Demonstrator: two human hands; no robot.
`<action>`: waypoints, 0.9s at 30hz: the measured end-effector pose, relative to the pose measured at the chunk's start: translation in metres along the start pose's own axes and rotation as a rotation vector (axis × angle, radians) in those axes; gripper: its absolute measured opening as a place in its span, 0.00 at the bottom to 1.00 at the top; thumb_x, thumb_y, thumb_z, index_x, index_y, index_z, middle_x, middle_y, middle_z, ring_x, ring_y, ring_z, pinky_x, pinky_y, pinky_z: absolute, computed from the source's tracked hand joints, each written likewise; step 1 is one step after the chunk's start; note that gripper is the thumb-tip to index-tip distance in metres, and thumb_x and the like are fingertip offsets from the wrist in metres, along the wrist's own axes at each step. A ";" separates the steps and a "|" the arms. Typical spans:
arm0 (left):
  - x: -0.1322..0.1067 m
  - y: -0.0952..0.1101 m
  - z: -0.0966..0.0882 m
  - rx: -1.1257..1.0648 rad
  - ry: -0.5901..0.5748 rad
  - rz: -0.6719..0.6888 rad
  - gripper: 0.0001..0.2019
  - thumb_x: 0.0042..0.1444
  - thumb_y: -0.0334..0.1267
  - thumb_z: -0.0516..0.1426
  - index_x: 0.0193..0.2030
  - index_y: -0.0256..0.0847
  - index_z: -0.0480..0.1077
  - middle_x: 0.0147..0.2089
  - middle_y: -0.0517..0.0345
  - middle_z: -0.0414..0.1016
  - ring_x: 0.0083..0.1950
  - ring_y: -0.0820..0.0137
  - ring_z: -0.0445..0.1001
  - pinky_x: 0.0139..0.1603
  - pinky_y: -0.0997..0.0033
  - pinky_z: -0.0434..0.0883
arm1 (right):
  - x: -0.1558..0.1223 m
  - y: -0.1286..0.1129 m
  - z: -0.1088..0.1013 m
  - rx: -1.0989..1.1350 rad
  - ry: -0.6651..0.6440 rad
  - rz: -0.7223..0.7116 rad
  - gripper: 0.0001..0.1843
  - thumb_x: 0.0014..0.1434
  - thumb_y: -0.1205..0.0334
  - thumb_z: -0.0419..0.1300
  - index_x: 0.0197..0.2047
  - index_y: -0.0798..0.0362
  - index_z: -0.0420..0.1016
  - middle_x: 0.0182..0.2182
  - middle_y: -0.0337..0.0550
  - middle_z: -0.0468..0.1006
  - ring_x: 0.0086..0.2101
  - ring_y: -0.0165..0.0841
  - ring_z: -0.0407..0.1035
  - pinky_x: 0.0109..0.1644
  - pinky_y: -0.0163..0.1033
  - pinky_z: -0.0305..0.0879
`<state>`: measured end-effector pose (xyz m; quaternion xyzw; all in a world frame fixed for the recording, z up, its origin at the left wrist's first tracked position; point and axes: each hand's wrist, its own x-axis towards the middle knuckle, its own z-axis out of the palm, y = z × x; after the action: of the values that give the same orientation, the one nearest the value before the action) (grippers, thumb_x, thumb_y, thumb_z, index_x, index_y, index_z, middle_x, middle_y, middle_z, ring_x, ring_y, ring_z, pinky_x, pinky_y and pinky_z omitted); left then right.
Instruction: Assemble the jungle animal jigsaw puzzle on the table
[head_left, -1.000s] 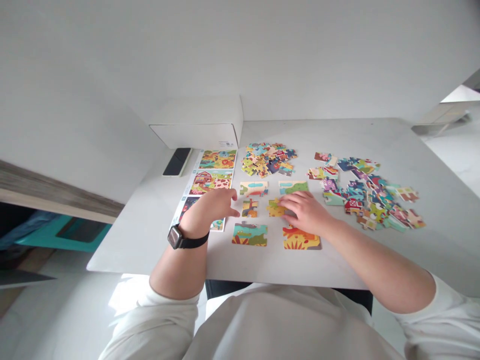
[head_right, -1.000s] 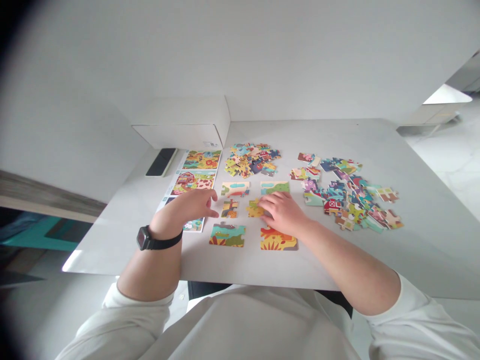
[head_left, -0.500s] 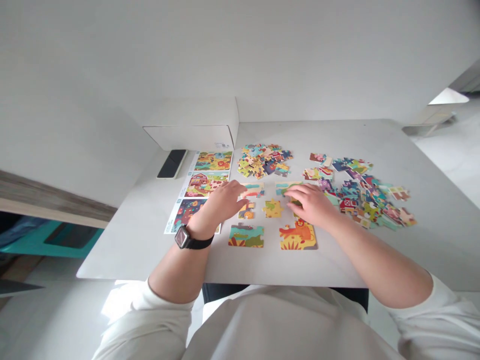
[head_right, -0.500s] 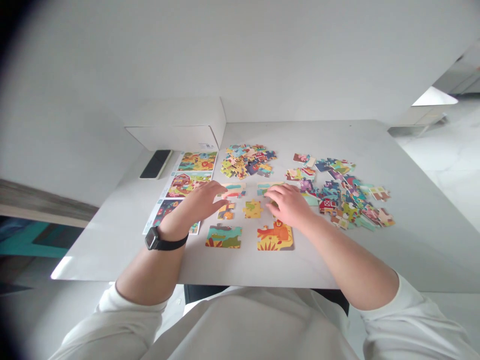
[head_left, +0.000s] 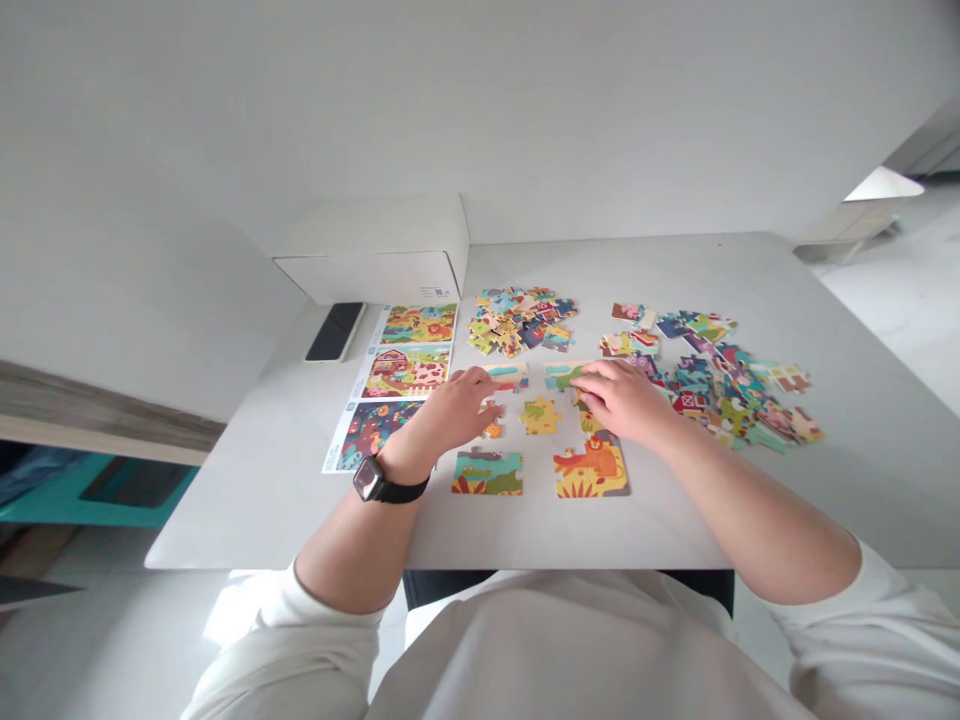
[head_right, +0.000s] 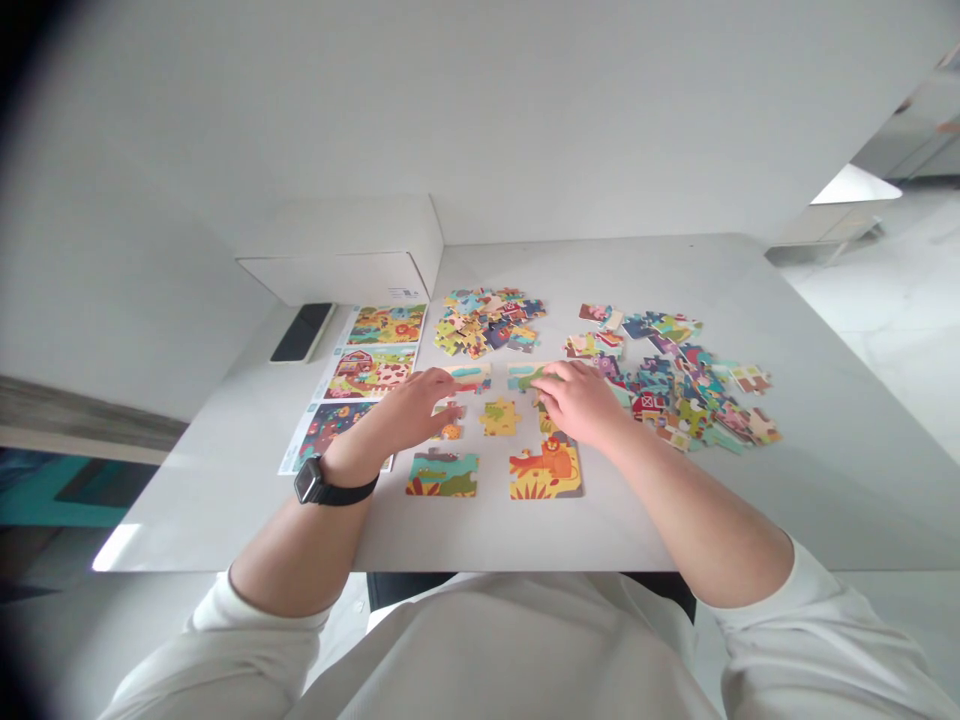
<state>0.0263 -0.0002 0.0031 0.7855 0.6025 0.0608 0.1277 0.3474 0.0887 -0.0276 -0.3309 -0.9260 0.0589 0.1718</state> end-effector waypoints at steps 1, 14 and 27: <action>0.001 0.000 0.002 0.001 0.006 0.007 0.19 0.72 0.45 0.56 0.65 0.45 0.77 0.64 0.45 0.74 0.62 0.52 0.76 0.68 0.49 0.73 | 0.000 0.000 0.000 -0.002 -0.007 0.004 0.18 0.74 0.65 0.58 0.60 0.48 0.86 0.58 0.53 0.82 0.57 0.50 0.76 0.64 0.59 0.72; 0.003 -0.005 0.010 0.030 0.043 0.068 0.19 0.72 0.42 0.57 0.66 0.45 0.77 0.65 0.45 0.75 0.63 0.52 0.76 0.67 0.48 0.75 | 0.001 0.000 -0.001 -0.044 -0.119 0.047 0.17 0.75 0.59 0.61 0.61 0.45 0.86 0.59 0.51 0.81 0.57 0.49 0.76 0.66 0.56 0.70; 0.003 0.003 0.000 -0.036 0.255 0.118 0.15 0.74 0.41 0.55 0.57 0.43 0.80 0.57 0.47 0.82 0.58 0.55 0.81 0.62 0.54 0.76 | 0.007 0.003 -0.014 0.029 -0.053 0.082 0.15 0.73 0.61 0.64 0.59 0.48 0.85 0.52 0.50 0.85 0.54 0.45 0.78 0.65 0.53 0.69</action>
<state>0.0298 0.0019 0.0040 0.8030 0.5654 0.1783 0.0605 0.3497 0.0956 -0.0131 -0.3644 -0.9150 0.0879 0.1493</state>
